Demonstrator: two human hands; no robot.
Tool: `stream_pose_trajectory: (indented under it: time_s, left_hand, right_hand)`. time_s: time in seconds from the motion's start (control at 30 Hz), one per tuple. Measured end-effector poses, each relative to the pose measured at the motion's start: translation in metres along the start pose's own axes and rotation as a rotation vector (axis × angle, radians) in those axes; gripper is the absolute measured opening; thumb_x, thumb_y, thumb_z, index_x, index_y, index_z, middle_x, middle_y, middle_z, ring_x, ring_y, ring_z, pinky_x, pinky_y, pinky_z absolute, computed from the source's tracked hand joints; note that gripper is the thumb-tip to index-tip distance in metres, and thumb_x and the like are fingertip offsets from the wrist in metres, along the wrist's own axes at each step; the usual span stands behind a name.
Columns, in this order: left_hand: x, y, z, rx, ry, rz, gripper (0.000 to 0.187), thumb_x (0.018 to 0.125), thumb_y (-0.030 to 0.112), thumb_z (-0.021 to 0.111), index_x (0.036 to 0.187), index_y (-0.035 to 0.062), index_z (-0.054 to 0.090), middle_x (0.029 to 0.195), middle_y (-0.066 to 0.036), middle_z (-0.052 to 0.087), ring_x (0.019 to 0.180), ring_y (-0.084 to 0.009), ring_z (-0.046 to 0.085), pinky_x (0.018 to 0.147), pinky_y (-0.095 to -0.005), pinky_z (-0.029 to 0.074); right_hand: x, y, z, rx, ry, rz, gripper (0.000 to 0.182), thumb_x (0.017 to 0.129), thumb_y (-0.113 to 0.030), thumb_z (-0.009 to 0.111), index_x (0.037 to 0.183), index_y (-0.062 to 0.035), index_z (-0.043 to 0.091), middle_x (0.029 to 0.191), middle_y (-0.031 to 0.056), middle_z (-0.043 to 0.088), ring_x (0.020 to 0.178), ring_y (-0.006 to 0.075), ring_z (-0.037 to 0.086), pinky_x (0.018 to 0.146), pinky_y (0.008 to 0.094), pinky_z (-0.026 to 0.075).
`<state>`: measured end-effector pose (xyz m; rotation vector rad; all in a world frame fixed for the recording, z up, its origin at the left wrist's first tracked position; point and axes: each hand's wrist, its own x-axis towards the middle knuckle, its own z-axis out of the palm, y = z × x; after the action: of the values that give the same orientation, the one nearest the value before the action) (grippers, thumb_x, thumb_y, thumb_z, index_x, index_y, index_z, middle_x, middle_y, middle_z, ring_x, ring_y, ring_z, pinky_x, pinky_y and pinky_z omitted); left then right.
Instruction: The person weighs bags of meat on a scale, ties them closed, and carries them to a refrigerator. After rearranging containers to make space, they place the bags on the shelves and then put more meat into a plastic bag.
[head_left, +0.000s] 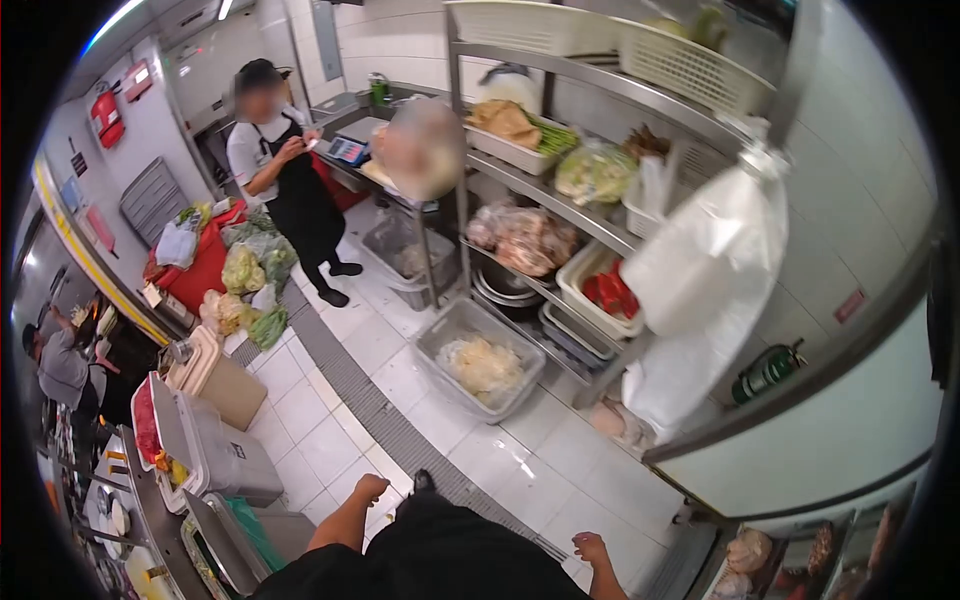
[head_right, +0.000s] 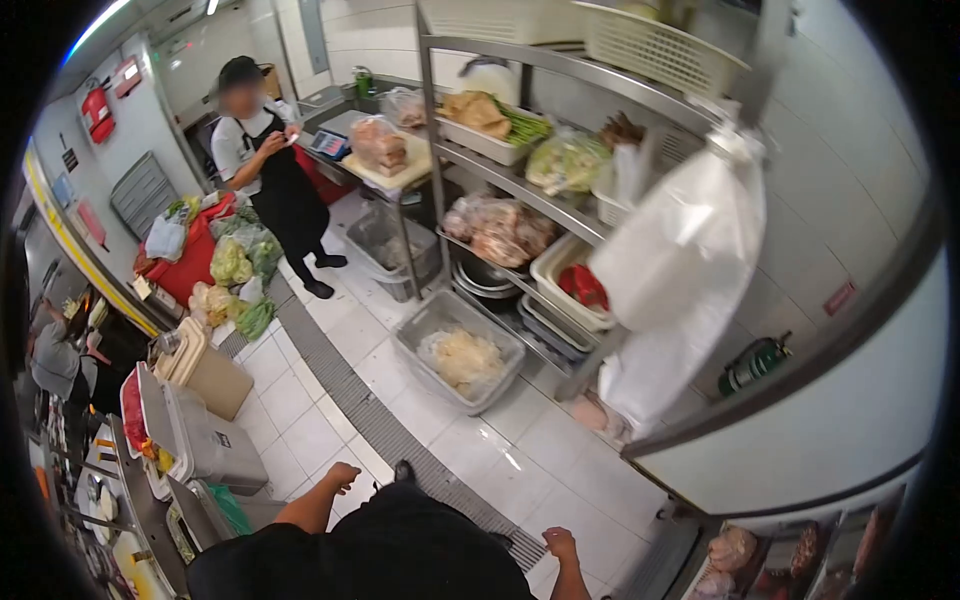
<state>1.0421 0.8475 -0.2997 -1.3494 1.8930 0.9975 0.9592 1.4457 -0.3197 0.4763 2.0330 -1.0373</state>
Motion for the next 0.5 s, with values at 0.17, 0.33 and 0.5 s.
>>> stream_pose_trajectory:
  time_s: [0.17, 0.33, 0.5]
  left_hand:
    - [0.055, -0.011, -0.099, -0.148, -0.032, 0.002, 0.039, 0.087, 0.036, 0.058, 0.099, -0.0003, 0.064, 0.078, -0.014, 0.064, 0.062, -0.0257, 0.064, 0.052, -0.0433, 0.055]
    - [0.097, 0.023, -0.181, -0.295, 0.02, 0.049, 0.036, 0.086, 0.036, 0.059, 0.1, 0.0034, 0.066, 0.073, -0.011, 0.062, 0.06, -0.0219, 0.061, 0.051, -0.0405, 0.051]
    - [0.145, 0.052, -0.233, -0.302, 0.049, 0.252, 0.035, 0.085, 0.033, 0.059, 0.101, 0.0031, 0.069, 0.068, -0.011, 0.062, 0.054, -0.0196, 0.058, 0.048, -0.0345, 0.049]
  right_hand:
    - [0.046, -0.142, 0.055, 0.175, 0.045, 0.005, 0.025, 0.08, -0.021, 0.066, 0.102, -0.0121, 0.064, 0.084, 0.0023, 0.065, 0.067, 0.0175, 0.065, 0.056, 0.0311, 0.049]
    - [0.052, -0.269, 0.114, 0.23, 0.008, -0.067, 0.021, 0.081, -0.02, 0.064, 0.101, -0.0129, 0.065, 0.087, 0.0019, 0.065, 0.069, 0.017, 0.065, 0.058, 0.031, 0.049]
    - [0.075, -0.322, 0.149, 0.125, -0.055, -0.029, 0.019, 0.082, -0.02, 0.063, 0.099, -0.0125, 0.065, 0.087, 0.0025, 0.065, 0.07, 0.0173, 0.065, 0.059, 0.0322, 0.05]
